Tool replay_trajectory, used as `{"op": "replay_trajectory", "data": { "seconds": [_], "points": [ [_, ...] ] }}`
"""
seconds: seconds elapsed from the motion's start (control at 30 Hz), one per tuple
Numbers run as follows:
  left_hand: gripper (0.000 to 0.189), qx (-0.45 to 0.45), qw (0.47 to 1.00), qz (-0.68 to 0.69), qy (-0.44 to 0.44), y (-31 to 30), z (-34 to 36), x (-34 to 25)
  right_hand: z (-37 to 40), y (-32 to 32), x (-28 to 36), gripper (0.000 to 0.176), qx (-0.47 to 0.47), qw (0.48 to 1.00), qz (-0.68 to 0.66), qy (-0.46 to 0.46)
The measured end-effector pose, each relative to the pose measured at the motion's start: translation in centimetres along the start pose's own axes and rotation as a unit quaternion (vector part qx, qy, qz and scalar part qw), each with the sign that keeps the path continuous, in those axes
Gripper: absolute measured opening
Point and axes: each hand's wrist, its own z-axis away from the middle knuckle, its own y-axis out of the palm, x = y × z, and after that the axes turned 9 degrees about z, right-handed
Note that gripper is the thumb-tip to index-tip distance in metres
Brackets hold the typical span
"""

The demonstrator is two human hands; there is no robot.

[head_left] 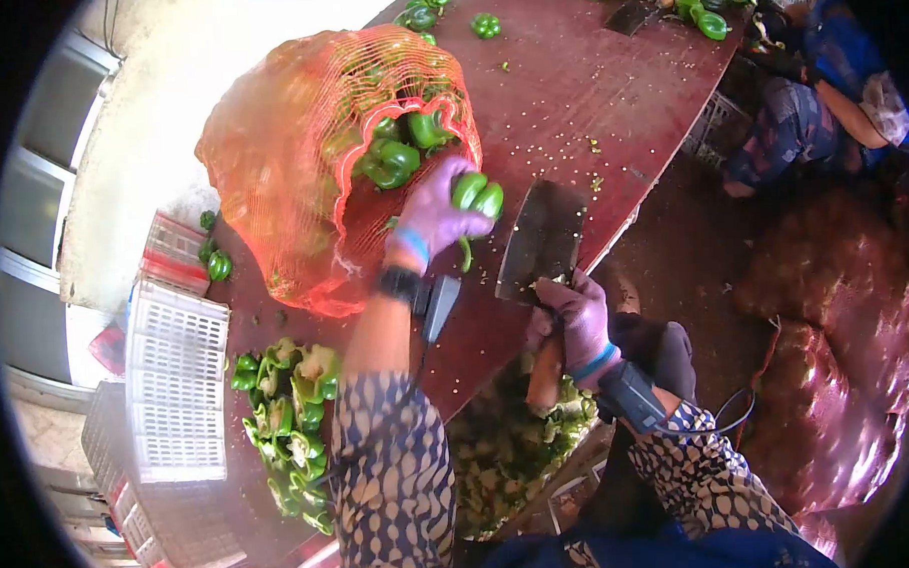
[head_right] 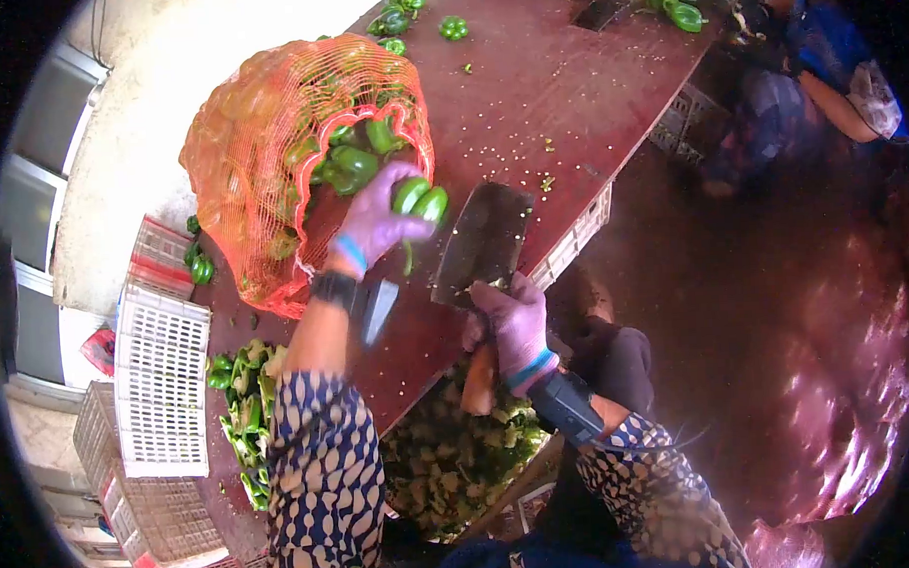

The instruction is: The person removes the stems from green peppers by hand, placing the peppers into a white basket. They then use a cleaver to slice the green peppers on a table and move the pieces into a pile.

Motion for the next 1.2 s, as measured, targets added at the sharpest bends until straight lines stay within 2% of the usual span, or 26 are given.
{"op": "replay_trajectory", "data": {
  "seconds": [0.03, 0.1, 0.13, 0.17, 0.2, 0.3, 0.4, 0.47, 0.5, 0.53, 0.57, 0.67, 0.73, 0.77, 0.87, 1.2],
  "points": [
    [0.064, -0.044, 0.999, 0.011, 0.008, 0.2, 2.3, -0.7, 0.0, 0.0, 0.0, 0.008, -0.008, 1.0, 0.003, -0.004],
    [0.064, -0.074, 0.974, 0.215, -0.014, 0.5, 7.3, 0.2, -0.3, -0.2, -0.5, 0.008, -0.005, 1.0, 0.002, -0.019],
    [0.057, -0.105, 0.971, 0.215, -0.008, 0.7, 10.2, -0.8, -0.3, -0.2, -0.7, 0.008, -0.001, 1.0, 0.004, -0.022],
    [0.053, -0.147, 0.965, 0.216, -0.011, 1.0, 12.9, 0.1, -0.1, -0.1, -0.6, 0.01, -0.007, 0.997, 0.072, -0.031],
    [0.049, -0.19, 0.957, 0.217, -0.015, 1.2, 15.3, 1.1, -0.1, -0.2, -0.9, 0.01, -0.003, 0.996, 0.082, -0.039],
    [0.043, -0.302, 0.942, 0.144, -0.035, 1.8, 20.7, 1.5, 0.5, 0.1, -1.7, 0.01, 0.013, 0.99, 0.128, -0.058],
    [0.031, -0.377, 0.894, 0.225, -0.095, 1.3, 23.1, 0.7, 1.9, -0.2, -1.7, 0.013, 0.082, 0.97, 0.217, -0.073],
    [0.027, -0.401, 0.869, 0.279, -0.077, 1.0, 23.7, 2.0, 4.7, 1.3, 0.1, 0.017, 0.105, 0.953, 0.277, -0.068],
    [0.027, -0.404, 0.855, 0.314, -0.082, 0.7, 23.6, 2.5, 5.1, 1.3, -0.1, 0.021, 0.113, 0.925, 0.356, -0.075],
    [0.027, -0.404, 0.841, 0.349, -0.085, 0.5, 23.7, 2.8, 5.6, 1.5, -0.2, 0.022, 0.141, 0.892, 0.407, -0.137],
    [0.026, -0.398, 0.838, 0.366, -0.074, 0.6, 23.9, 3.1, 6.2, 1.8, -0.4, 0.022, 0.167, 0.852, 0.454, -0.2],
    [0.027, -0.414, 0.825, 0.371, -0.107, 1.0, 24.3, 2.3, 9.2, 4.6, 0.6, 0.021, 0.209, 0.715, 0.611, -0.268],
    [0.027, -0.417, 0.794, 0.439, -0.043, 1.7, 24.3, 4.6, 10.8, 6.2, 0.5, 0.018, 0.195, 0.632, 0.699, -0.272],
    [0.027, -0.417, 0.777, 0.472, -0.012, 2.0, 24.2, 6.0, 10.7, 6.3, -0.4, 0.019, 0.204, 0.62, 0.691, -0.31],
    [0.028, -0.441, 0.783, 0.437, -0.012, 2.5, 24.1, 5.3, 10.6, 6.7, -1.9, 0.019, 0.222, 0.615, 0.693, -0.303],
    [0.026, -0.445, 0.756, 0.48, 0.0, 2.9, 23.9, 5.3, 10.8, 10.6, -1.0, 0.022, 0.26, 0.509, 0.782, -0.249]
  ]
}}
